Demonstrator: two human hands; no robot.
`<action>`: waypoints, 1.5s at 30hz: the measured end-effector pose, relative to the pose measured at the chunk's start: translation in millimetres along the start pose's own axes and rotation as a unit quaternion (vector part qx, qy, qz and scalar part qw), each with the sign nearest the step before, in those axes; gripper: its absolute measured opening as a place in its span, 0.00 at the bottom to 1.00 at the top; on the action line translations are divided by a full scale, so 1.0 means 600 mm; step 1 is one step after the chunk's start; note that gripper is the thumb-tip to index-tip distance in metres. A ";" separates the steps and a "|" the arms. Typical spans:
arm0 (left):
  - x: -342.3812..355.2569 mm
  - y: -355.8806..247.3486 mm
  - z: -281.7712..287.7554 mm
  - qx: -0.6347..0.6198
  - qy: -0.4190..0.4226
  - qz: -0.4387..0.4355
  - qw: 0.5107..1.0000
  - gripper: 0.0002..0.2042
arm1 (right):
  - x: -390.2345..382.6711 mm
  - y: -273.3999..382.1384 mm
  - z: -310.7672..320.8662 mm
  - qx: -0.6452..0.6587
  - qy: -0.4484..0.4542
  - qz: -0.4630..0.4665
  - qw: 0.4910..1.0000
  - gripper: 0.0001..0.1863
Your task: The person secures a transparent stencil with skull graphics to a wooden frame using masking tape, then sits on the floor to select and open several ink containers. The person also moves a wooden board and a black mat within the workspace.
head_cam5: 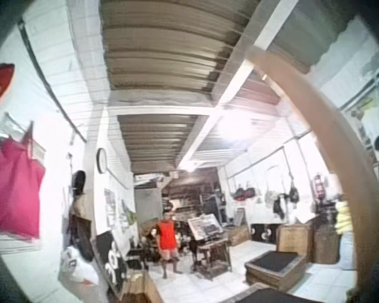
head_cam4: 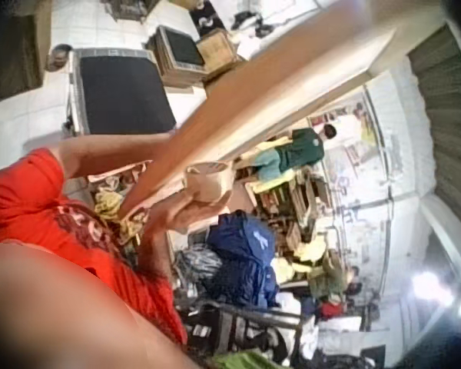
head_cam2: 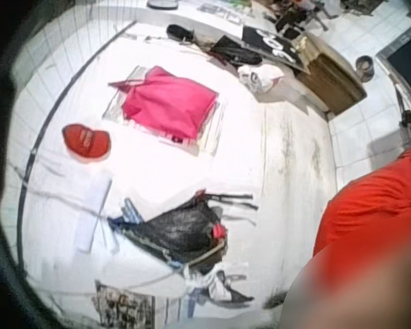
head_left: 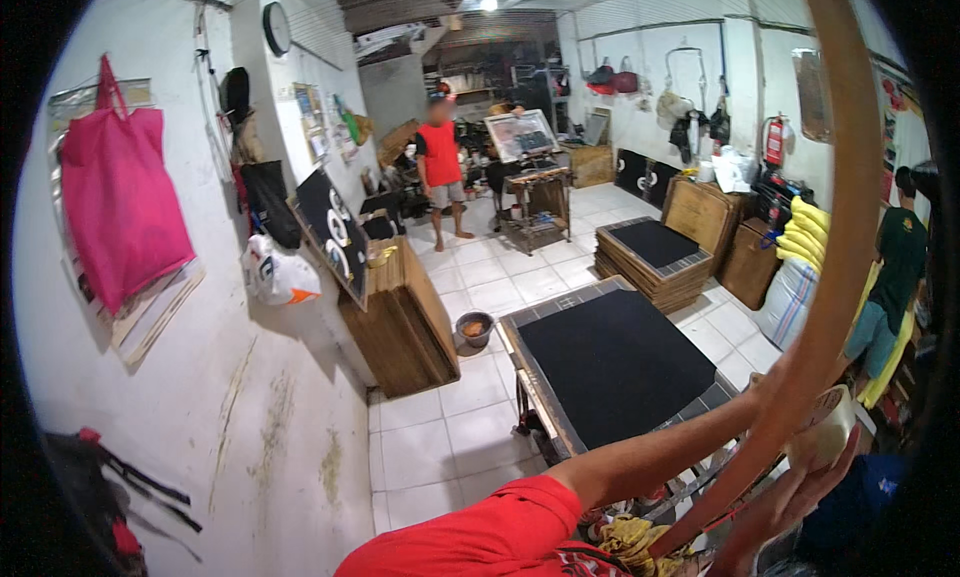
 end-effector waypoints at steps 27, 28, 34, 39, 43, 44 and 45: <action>-0.313 -0.330 0.717 0.120 -0.420 0.024 0.899 0.26 | -0.126 -0.159 -0.188 -0.016 0.025 -0.038 0.999 0.28; -0.344 -0.297 0.780 0.095 -0.420 0.063 0.900 0.27 | -0.152 -0.157 -0.213 -0.054 0.039 -0.045 0.997 0.28; -0.577 -0.052 1.052 -0.039 -0.527 0.288 0.799 0.33 | -0.253 -0.186 -0.341 -0.004 0.168 -0.205 0.964 0.28; -0.679 0.059 1.121 -0.026 -0.477 0.426 0.768 0.34 | -0.239 -0.236 -0.417 -0.028 0.187 -0.230 0.955 0.30; -0.695 0.016 1.115 0.097 -0.260 0.632 0.724 0.30 | -0.217 -0.318 -0.531 -0.048 0.209 -0.252 0.944 0.30; -0.692 -0.009 1.111 0.142 -0.185 0.677 0.698 0.29 | -0.215 -0.335 -0.574 -0.035 0.224 -0.239 0.944 0.30; -0.680 -0.040 1.104 0.151 -0.179 0.644 0.728 0.27 | -0.225 -0.367 -0.620 -0.055 0.242 -0.295 0.923 0.30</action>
Point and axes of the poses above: each hand's wrist, its own x-axis towards the middle knuckle, its own z-axis out of the back of the hand, y = z × x, the point moved 7 cm from there along x, towards the middle knuckle, and after that the axes turned 7 degrees about -z, right-handed, at the moved point
